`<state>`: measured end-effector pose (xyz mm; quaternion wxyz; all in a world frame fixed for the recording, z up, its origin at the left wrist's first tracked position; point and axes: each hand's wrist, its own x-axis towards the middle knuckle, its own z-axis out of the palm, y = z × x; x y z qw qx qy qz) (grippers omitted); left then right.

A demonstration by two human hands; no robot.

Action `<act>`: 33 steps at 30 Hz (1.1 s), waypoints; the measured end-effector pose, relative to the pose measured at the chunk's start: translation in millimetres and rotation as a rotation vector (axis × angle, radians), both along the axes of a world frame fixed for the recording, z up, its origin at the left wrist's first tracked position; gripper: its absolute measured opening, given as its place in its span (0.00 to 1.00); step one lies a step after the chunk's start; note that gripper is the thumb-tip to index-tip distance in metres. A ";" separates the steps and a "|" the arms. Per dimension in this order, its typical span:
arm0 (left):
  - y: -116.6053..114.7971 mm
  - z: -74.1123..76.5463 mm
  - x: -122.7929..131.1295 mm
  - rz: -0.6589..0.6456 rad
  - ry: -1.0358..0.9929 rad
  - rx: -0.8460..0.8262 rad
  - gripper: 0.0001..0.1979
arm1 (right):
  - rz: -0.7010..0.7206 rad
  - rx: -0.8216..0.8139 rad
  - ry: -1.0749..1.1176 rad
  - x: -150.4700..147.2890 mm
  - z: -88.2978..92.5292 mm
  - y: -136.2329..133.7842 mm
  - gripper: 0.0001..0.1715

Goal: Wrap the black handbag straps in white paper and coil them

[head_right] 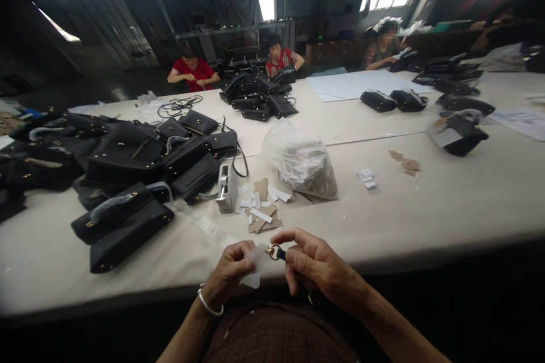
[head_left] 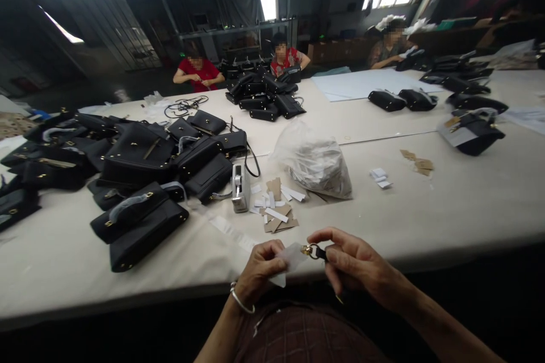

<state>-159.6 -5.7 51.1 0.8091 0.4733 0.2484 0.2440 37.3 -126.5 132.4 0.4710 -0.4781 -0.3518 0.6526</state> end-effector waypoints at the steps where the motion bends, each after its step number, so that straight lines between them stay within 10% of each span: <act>1: -0.6 0.7 -0.4 -0.007 0.016 0.009 0.18 | -0.006 -0.003 0.009 -0.6 -0.3 0.0 0.33; 22: 2.8 8.7 -12.4 -0.094 0.044 0.312 0.11 | 0.114 -0.032 -0.033 -11.1 -6.6 0.7 0.31; 33: -1.0 26.2 -5.5 -0.155 0.205 0.345 0.14 | 0.151 -0.062 0.073 -7.6 -13.0 1.0 0.45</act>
